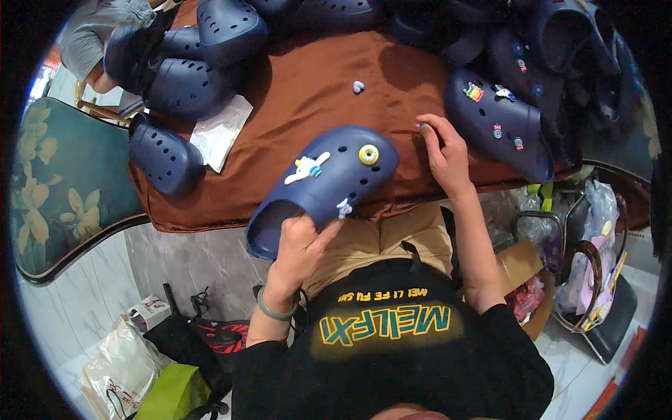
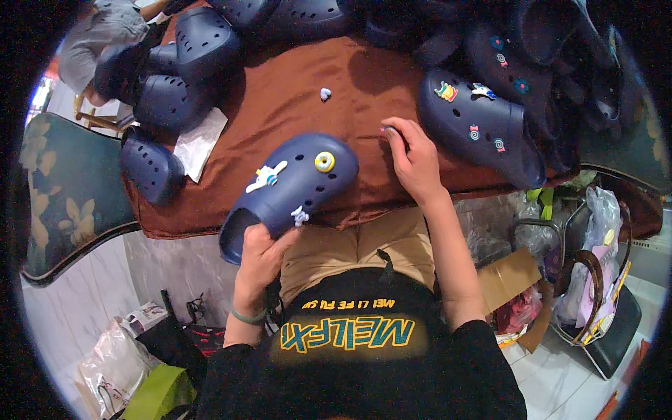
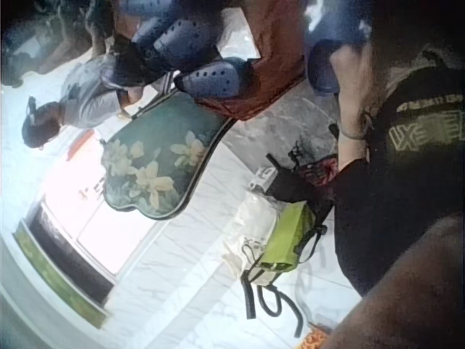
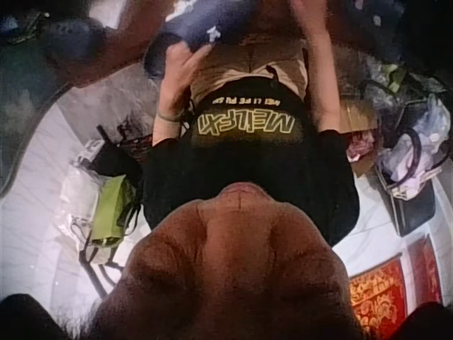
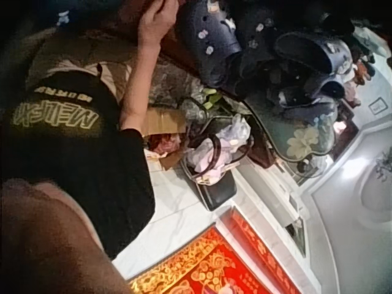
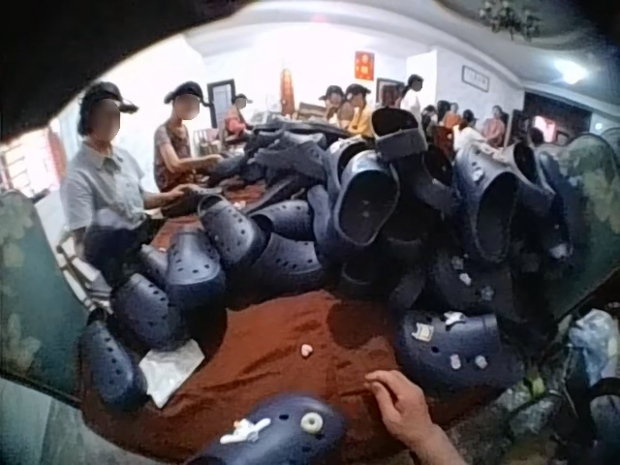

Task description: Decorating blue plastic clogs with various small charms.

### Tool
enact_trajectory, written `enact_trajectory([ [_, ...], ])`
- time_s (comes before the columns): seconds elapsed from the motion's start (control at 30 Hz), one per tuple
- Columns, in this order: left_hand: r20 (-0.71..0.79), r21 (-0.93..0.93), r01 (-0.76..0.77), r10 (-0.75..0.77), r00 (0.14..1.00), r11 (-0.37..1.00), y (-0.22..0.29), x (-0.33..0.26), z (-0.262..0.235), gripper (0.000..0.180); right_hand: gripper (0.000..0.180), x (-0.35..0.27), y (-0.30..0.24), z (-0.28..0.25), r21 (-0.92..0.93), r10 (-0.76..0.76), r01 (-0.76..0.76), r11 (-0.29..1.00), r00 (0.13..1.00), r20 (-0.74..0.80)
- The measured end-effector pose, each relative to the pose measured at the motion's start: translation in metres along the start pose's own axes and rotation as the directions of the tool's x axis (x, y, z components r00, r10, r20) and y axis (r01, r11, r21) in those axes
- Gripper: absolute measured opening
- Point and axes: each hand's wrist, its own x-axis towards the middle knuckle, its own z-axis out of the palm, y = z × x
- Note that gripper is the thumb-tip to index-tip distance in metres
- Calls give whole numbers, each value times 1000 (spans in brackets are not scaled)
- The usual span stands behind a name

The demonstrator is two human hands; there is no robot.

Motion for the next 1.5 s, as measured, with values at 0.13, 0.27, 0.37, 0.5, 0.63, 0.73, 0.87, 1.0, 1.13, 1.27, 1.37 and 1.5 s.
enact_trajectory([
  [0.13, -81, -9, -107, 106, 991, 994, -7, 4, -6, 22, 13, -13, -12, -12, 132, -53, 39, 990, 993, 102],
  [0.27, -2, 15, -8, 8, 1000, 1000, 4, 34, -10, 28, 15, -7, -48, -7, 248, -214, 141, 958, 930, 298],
  [0.37, -35, -192, 7, -14, 999, 981, -6, 42, -3, 24, 18, -1, -58, 4, 153, -236, 198, 968, 926, 295],
  [0.5, 44, -203, 61, -53, 998, 977, -12, 39, -5, 23, 19, 6, -54, 14, 86, -241, 227, 970, 944, 226],
  [0.63, 96, -143, 36, -22, 995, 989, -18, 35, -5, 27, 23, 9, -57, 15, -4, -224, 232, 973, 943, 245],
  [0.73, 137, -72, 12, -2, 991, 997, -18, 32, -8, 27, 43, 18, -62, 11, -89, -236, 269, 959, 931, 279],
  [0.87, 100, -110, -76, 87, 991, 991, -20, 34, -6, 27, 77, 31, -55, 15, 126, -214, 181, 975, 915, 342],
  [1.0, 60, -74, -181, 186, 981, 981, -20, 35, -5, 19, 77, 42, -66, 12, 118, 17, -114, 986, 785, 619],
  [1.13, 46, -42, -293, 295, 954, 955, -17, 35, -1, 25, 68, 39, -72, 20, 3, -71, 83, 997, 833, 549],
  [1.27, 41, 42, -169, 167, 985, 985, -16, 38, -7, 19, 57, 33, -62, 29, 111, -40, -12, 994, 887, 460],
  [1.37, 26, -189, -37, 43, 999, 981, -17, 42, -2, 21, 50, 33, -59, 23, 70, -8, -28, 997, 885, 466],
  [1.5, 25, -359, 73, -68, 997, 930, -19, 41, -4, 24, 51, 30, -51, 22, 163, -2, -85, 983, 883, 469],
])
